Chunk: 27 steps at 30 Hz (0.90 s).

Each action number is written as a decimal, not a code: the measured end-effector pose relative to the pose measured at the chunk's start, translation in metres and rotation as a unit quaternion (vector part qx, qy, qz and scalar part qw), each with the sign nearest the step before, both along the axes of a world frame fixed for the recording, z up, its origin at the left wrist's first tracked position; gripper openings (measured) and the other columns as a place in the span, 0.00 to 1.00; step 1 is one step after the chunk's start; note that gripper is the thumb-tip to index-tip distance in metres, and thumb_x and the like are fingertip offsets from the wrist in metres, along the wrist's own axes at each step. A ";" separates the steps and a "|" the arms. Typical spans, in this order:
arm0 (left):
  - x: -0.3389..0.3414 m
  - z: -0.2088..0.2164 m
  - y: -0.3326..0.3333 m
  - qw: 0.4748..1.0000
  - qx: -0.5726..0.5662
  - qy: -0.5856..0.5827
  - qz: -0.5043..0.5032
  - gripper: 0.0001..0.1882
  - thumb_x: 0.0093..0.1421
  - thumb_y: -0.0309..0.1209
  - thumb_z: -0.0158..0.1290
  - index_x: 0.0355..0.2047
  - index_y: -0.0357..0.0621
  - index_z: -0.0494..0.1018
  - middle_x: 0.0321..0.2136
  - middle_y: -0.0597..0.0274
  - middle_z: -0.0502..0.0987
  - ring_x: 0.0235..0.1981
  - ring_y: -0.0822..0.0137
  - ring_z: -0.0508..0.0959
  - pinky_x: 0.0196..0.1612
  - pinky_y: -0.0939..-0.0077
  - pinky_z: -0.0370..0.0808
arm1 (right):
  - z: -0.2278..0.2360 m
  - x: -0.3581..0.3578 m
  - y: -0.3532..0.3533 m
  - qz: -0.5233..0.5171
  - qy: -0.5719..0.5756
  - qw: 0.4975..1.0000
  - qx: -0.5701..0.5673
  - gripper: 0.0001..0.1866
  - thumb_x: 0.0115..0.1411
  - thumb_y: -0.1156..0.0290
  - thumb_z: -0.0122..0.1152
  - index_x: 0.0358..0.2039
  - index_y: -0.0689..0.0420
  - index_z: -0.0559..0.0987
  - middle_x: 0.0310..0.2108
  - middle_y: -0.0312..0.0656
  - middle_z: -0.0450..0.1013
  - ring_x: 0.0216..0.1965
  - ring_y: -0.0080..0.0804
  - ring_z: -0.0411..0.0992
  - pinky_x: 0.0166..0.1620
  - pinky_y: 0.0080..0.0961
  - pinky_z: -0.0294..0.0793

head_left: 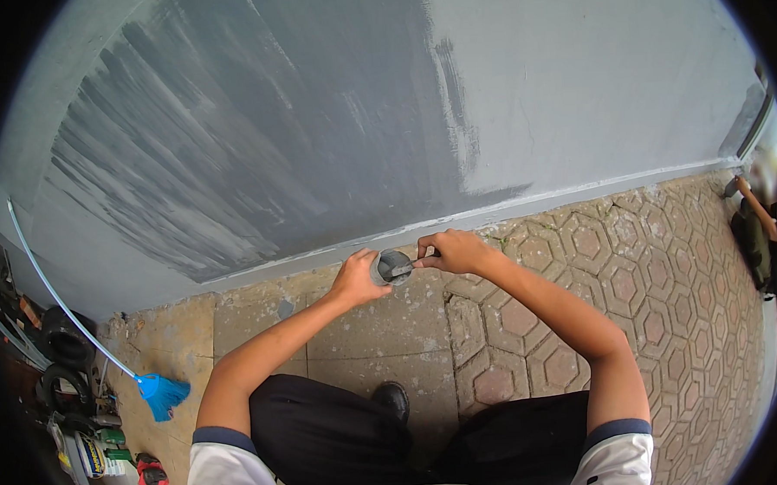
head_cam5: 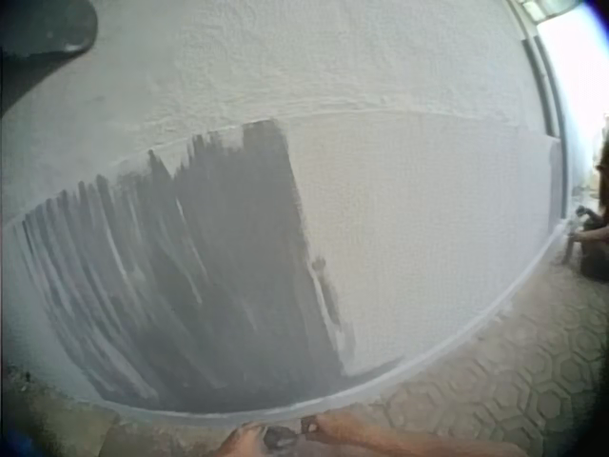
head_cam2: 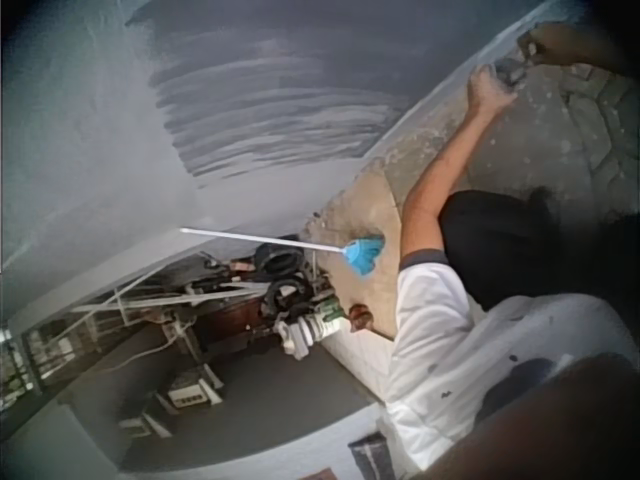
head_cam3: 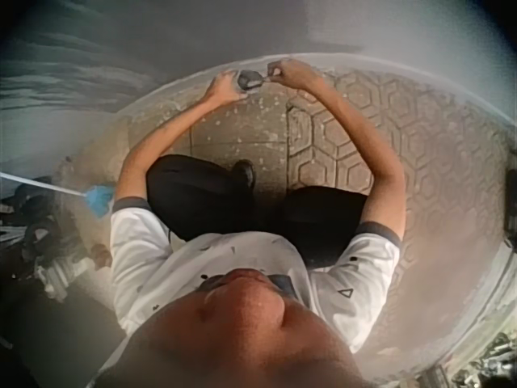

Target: The person paints the lower part of an exterior wall with a paintbrush, applying paint from a paint container.

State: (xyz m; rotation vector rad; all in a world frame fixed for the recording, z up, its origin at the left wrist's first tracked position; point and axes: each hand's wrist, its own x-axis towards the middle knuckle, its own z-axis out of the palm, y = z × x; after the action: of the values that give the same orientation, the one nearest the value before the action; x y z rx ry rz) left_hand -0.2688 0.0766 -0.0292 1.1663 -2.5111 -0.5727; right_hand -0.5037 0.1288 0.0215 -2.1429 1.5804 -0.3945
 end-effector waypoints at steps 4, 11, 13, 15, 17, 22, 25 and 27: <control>-0.001 0.001 0.000 1.000 -0.002 -0.007 0.016 0.33 0.32 0.35 0.64 0.40 0.30 0.69 0.39 0.47 0.72 0.43 0.51 0.73 0.46 0.65 0.71 | -0.002 0.001 0.003 0.030 0.034 0.996 -0.079 0.14 0.50 0.52 0.61 0.30 0.48 0.77 0.19 0.40 0.74 0.27 0.40 0.74 0.29 0.34 0.72; 0.001 0.002 -0.001 1.000 -0.005 -0.016 0.001 0.34 0.32 0.35 0.64 0.41 0.31 0.69 0.40 0.47 0.72 0.43 0.51 0.73 0.46 0.65 0.71 | -0.009 0.021 0.002 0.055 0.137 0.970 -0.194 0.14 0.51 0.54 0.58 0.32 0.50 0.77 0.17 0.42 0.73 0.23 0.40 0.74 0.25 0.34 0.71; 0.006 -0.001 -0.002 0.999 -0.035 -0.015 0.012 0.32 0.33 0.35 0.64 0.40 0.31 0.70 0.38 0.47 0.72 0.42 0.51 0.73 0.45 0.65 0.71 | -0.006 0.022 -0.001 0.054 0.141 0.972 -0.181 0.15 0.52 0.53 0.57 0.31 0.50 0.77 0.16 0.42 0.72 0.23 0.40 0.74 0.25 0.35 0.71; 0.004 0.002 -0.003 1.000 -0.011 0.008 0.020 0.32 0.33 0.35 0.64 0.39 0.31 0.70 0.37 0.47 0.73 0.41 0.50 0.74 0.45 0.64 0.71 | -0.011 0.012 -0.004 0.012 0.078 0.986 -0.146 0.18 0.56 0.51 0.53 0.27 0.54 0.78 0.16 0.42 0.73 0.23 0.41 0.74 0.28 0.35 0.72; 0.003 0.004 -0.005 0.999 0.012 0.030 0.027 0.31 0.33 0.35 0.63 0.38 0.31 0.71 0.37 0.47 0.73 0.40 0.50 0.74 0.44 0.64 0.72 | -0.017 0.003 -0.010 -0.004 0.026 0.996 -0.084 0.20 0.57 0.50 0.51 0.25 0.55 0.78 0.16 0.41 0.73 0.24 0.42 0.74 0.30 0.35 0.72; -0.002 0.014 -0.003 0.997 0.014 0.071 0.039 0.30 0.34 0.36 0.63 0.37 0.30 0.71 0.37 0.45 0.75 0.40 0.50 0.76 0.46 0.66 0.72 | -0.038 -0.025 -0.019 -0.037 -0.117 0.991 0.059 0.25 0.61 0.50 0.46 0.23 0.58 0.79 0.18 0.40 0.72 0.20 0.36 0.71 0.32 0.29 0.70; -0.002 0.007 -0.007 0.989 0.034 0.123 0.070 0.28 0.35 0.36 0.64 0.37 0.33 0.72 0.35 0.48 0.76 0.39 0.54 0.77 0.45 0.67 0.72 | -0.044 -0.030 -0.022 -0.051 -0.267 0.950 0.154 0.24 0.63 0.49 0.43 0.27 0.57 0.77 0.16 0.31 0.65 0.14 0.21 0.58 0.20 0.20 0.60; -0.001 0.011 -0.004 0.985 0.047 0.149 0.077 0.27 0.36 0.36 0.64 0.37 0.34 0.73 0.35 0.49 0.77 0.39 0.55 0.77 0.45 0.68 0.72 | -0.038 -0.031 -0.022 -0.090 -0.304 0.928 0.195 0.24 0.63 0.49 0.43 0.29 0.57 0.78 0.16 0.29 0.64 0.14 0.19 0.57 0.19 0.19 0.59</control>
State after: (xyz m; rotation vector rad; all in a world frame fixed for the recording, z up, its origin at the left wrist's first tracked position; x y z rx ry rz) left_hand -0.2702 0.0727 -0.0181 1.1966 -2.1428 -0.7678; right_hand -0.5343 0.1064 -0.0169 -1.3959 1.3457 -0.6646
